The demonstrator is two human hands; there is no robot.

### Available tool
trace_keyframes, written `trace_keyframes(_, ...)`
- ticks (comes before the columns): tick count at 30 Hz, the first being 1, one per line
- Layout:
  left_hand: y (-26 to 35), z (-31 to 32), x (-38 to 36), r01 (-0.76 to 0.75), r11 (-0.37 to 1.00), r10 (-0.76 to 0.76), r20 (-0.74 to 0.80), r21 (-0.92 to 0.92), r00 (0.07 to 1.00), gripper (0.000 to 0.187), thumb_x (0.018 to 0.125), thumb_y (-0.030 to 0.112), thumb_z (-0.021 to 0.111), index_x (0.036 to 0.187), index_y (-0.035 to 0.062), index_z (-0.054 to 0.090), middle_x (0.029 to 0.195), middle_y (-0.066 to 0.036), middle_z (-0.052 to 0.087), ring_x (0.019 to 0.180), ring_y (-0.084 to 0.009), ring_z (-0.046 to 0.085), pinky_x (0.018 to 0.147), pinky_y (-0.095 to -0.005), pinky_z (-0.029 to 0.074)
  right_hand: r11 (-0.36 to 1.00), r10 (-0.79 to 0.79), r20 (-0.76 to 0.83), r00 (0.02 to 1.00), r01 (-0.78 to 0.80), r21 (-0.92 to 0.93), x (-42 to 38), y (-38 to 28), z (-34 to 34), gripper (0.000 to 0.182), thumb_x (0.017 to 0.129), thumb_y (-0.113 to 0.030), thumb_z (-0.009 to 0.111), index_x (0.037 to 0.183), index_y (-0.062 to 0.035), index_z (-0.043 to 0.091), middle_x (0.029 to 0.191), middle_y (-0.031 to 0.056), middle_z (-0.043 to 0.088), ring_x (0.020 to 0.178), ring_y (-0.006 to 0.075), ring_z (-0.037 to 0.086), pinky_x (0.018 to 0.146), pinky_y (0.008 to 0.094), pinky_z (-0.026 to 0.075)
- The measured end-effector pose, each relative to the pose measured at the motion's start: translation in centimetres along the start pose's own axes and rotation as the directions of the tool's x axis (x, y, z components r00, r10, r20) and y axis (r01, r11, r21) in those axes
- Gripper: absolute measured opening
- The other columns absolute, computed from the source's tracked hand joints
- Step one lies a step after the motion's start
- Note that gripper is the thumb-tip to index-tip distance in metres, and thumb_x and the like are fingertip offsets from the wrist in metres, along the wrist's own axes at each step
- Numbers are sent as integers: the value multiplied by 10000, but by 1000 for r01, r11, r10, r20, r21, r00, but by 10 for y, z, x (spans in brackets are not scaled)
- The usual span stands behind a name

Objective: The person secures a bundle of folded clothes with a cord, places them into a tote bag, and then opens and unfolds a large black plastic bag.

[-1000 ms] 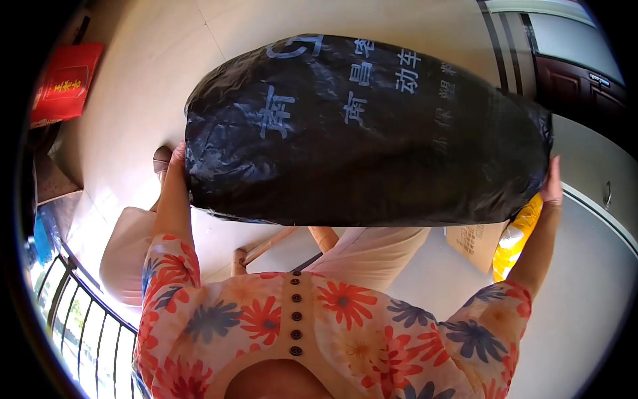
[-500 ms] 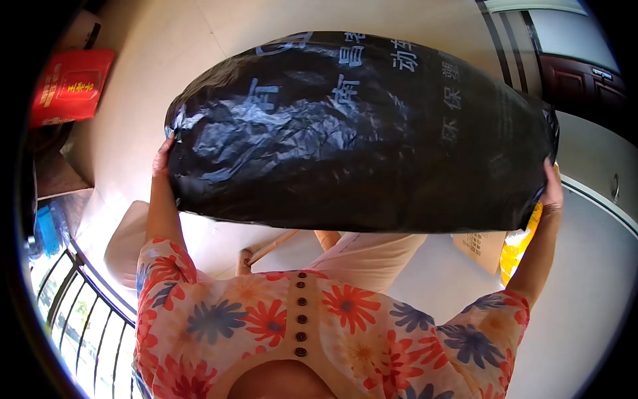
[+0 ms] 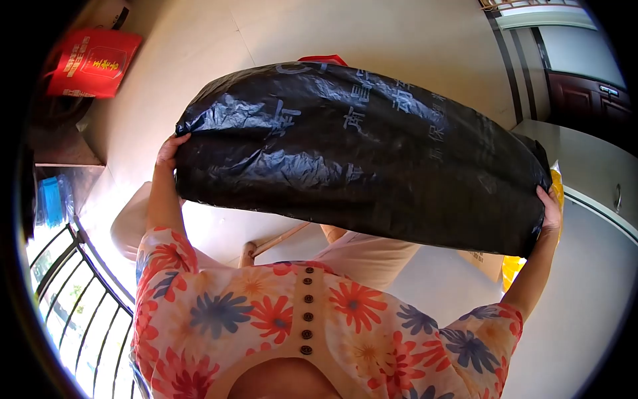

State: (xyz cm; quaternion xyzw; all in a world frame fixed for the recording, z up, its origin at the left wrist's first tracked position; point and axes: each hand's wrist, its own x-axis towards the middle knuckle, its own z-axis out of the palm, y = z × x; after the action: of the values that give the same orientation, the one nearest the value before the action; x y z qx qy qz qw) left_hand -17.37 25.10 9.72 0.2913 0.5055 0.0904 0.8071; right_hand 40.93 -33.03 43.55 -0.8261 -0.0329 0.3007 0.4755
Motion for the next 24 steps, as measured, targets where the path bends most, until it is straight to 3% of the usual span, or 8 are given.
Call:
trace_keyframes(7, 9, -5, -1, -182, 983, 180, -40, -39, 983, 220, 771, 62, 569, 980, 0, 546, 853, -123, 612, 745, -226, 607, 703, -335, 510, 965, -235, 194, 953, 205, 163, -33, -17, -10, 395, 777, -49, 551, 1161, -10, 470, 1088, 114, 553, 982, 224, 539, 892, 318, 404)
trace_keyframes(13, 17, -61, 42, -408, 893, 394, -108, -191, 913, 253, 743, 52, 559, 990, 1, 545, 846, -113, 610, 754, -228, 598, 713, -359, 500, 933, -232, -195, 953, 275, 232, -4, -35, -81, 407, 773, 41, 531, 1168, -37, 472, 1141, 110, 527, 1014, 233, 523, 915, 340, 391)
trace_keyframes(14, 14, -62, 42, -414, 880, 393, -133, -234, 910, 256, 742, 51, 560, 993, 2, 545, 852, -115, 610, 762, -229, 597, 719, -362, 498, 928, -201, -269, 942, 271, 255, -3, -38, -81, 407, 775, 43, 531, 1169, -36, 470, 1149, 109, 522, 1021, 233, 519, 923, 343, 386)
trace_keyframes(15, 8, -61, 42, -405, 873, 377, -152, -273, 914, 259, 742, 49, 560, 996, 3, 545, 858, -116, 610, 771, -230, 596, 725, -365, 496, 888, -333, -248, 910, 391, 240, -4, -36, -81, 393, 797, 6, 534, 1181, -17, 454, 1166, 110, 507, 1060, 238, 490, 944, 356, 367)
trace_keyframes(18, -10, -55, 43, -336, 867, 296, -162, -368, 941, 268, 740, 44, 562, 1005, 7, 545, 876, -120, 609, 795, -234, 594, 743, -373, 490, 837, -273, -203, 940, 336, 431, -5, -46, -68, 394, 815, -56, 549, 1191, -4, 442, 1168, 99, 506, 1073, 237, 472, 945, 357, 363)
trace_keyframes(22, -29, -53, 46, -241, 863, 207, -124, -445, 970, 280, 737, 38, 565, 1016, 12, 545, 899, -126, 608, 827, -240, 591, 768, -384, 483, 924, -358, -253, 899, 379, 41, 19, -36, -53, 398, 839, -160, 546, 1193, -8, 445, 1185, 82, 492, 1079, 213, 457, 954, 344, 349)
trace_keyframes(23, -32, -57, 50, -216, 862, 186, -111, -459, 976, 284, 737, 36, 565, 1019, 13, 545, 905, -128, 608, 835, -241, 590, 774, -387, 481, 902, -292, -241, 926, 350, 253, 28, -42, -40, 365, 862, -154, 506, 1189, -4, 448, 1180, 73, 496, 1085, 198, 451, 966, 327, 335)
trace_keyframes(24, -35, -58, 50, -194, 863, 174, -86, -467, 981, 287, 736, 35, 566, 1022, 14, 545, 911, -129, 608, 843, -242, 589, 780, -390, 479, 888, -262, -239, 935, 331, 319, 31, -42, -37, 362, 864, -154, 501, 1189, -4, 448, 1184, 74, 494, 1088, 198, 450, 968, 325, 333)
